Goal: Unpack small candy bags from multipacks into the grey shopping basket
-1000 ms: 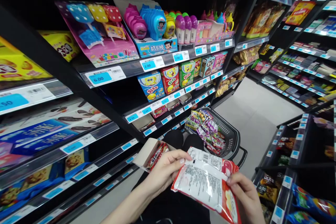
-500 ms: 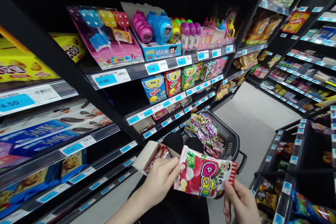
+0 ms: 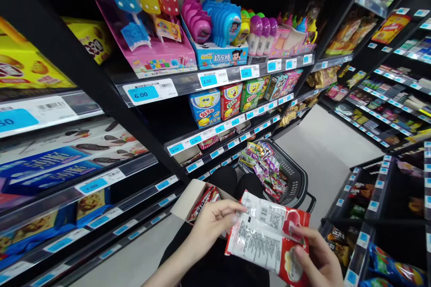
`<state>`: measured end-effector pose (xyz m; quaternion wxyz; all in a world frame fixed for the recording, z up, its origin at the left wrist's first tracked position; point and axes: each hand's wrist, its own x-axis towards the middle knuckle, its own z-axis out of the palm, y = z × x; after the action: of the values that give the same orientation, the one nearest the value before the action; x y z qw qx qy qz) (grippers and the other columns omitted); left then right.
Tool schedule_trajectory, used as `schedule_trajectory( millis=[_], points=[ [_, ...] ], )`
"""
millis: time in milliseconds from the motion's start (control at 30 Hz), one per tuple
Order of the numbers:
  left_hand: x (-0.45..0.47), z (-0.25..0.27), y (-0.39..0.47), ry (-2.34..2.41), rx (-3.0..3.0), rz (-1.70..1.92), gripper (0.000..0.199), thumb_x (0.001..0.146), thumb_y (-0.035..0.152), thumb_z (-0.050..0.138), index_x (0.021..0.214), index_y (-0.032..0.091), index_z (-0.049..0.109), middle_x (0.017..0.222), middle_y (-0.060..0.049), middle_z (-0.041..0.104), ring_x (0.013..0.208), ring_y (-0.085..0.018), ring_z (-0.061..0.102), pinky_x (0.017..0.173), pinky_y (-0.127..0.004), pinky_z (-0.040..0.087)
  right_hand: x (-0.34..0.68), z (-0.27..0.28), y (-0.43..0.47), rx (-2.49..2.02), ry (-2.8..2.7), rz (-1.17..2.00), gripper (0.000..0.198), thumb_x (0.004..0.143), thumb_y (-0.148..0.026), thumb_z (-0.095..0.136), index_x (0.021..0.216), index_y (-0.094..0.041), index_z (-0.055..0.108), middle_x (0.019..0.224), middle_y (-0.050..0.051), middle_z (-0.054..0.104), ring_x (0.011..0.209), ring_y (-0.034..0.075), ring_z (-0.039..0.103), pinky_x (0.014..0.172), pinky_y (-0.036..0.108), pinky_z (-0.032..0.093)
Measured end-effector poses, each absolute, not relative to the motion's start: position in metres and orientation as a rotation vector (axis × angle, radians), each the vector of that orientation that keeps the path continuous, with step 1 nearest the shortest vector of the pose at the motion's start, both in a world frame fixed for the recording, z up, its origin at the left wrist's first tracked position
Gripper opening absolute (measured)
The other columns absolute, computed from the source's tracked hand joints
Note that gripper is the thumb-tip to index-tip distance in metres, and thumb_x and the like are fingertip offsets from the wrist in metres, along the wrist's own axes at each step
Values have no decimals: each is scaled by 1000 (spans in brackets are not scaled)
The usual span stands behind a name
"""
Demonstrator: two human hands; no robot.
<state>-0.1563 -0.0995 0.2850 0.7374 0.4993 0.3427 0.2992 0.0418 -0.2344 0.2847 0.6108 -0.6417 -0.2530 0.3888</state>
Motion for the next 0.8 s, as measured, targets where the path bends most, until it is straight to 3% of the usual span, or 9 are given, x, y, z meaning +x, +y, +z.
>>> schedule_trajectory(
  millis=[100, 167, 233, 267, 367, 467, 567, 667, 800],
  points=[
    [-154, 283, -99, 829, 953, 659, 49, 61, 30, 80, 105, 17, 61, 56, 4, 61, 52, -11, 53, 55, -21, 41, 31, 281, -223, -1517, -547, 866, 66, 72, -43, 73, 131, -25, 49, 87, 7, 75, 72, 24, 72, 61, 31, 58],
    [-155, 282, -96, 854, 951, 641, 39, 65, 30, 77, 98, 16, 62, 52, 5, 58, 50, -11, 51, 53, -20, 40, 27, 277, -217, -1525, -519, 844, 75, 73, -44, 73, 138, -24, 41, 85, 7, 76, 70, 24, 72, 61, 31, 58],
    [-159, 280, -93, 868, 1030, 621, 22, 71, 34, 72, 74, 14, 62, 52, 3, 57, 50, -10, 49, 52, -21, 38, 26, 272, -214, -1591, -550, 784, 54, 72, -43, 74, 119, -20, 61, 84, 7, 76, 71, 23, 71, 63, 29, 57],
    [-161, 279, -92, 873, 1084, 622, 24, 73, 34, 69, 64, 14, 59, 52, 2, 58, 50, -11, 49, 52, -21, 37, 26, 269, -213, -1631, -595, 742, 41, 71, -42, 74, 104, -18, 69, 83, 7, 76, 71, 23, 71, 64, 27, 57],
    [-168, 275, -87, 906, 1307, 741, 26, 78, 29, 63, 57, 14, 58, 54, 1, 57, 54, -12, 49, 54, -23, 39, 28, 263, -211, -1720, -765, 566, 24, 74, -41, 71, 79, -17, 73, 75, 6, 74, 66, 21, 68, 62, 25, 55],
    [-176, 269, -82, 890, 1633, 930, 20, 81, 22, 62, 62, 16, 66, 61, -2, 59, 62, -15, 53, 60, -25, 42, 29, 265, -207, -1747, -945, 290, 18, 76, -36, 70, 73, -19, 72, 68, 4, 71, 58, 18, 64, 58, 26, 52],
    [-185, 266, -80, 841, 1893, 1028, 18, 84, 16, 56, 79, 19, 73, 68, -4, 63, 65, -16, 56, 61, -25, 44, 30, 275, -202, -1670, -1202, 118, 9, 79, -27, 67, 77, -23, 74, 69, 3, 73, 59, 17, 66, 63, 26, 52],
    [-190, 266, -79, 810, 1926, 1003, 24, 87, 14, 50, 91, 20, 72, 73, -5, 70, 65, -16, 62, 64, -25, 47, 30, 287, -200, -1568, -1342, 131, 14, 84, -27, 62, 84, -27, 76, 79, 5, 76, 69, 21, 71, 66, 29, 54],
    [-190, 268, -80, 825, 1570, 914, 23, 88, 26, 50, 88, 17, 71, 77, -7, 73, 66, -17, 66, 61, -24, 50, 30, 293, -203, -1515, -1327, 193, 23, 86, -38, 57, 88, -27, 77, 90, 9, 76, 79, 26, 71, 69, 35, 56]
  ],
)
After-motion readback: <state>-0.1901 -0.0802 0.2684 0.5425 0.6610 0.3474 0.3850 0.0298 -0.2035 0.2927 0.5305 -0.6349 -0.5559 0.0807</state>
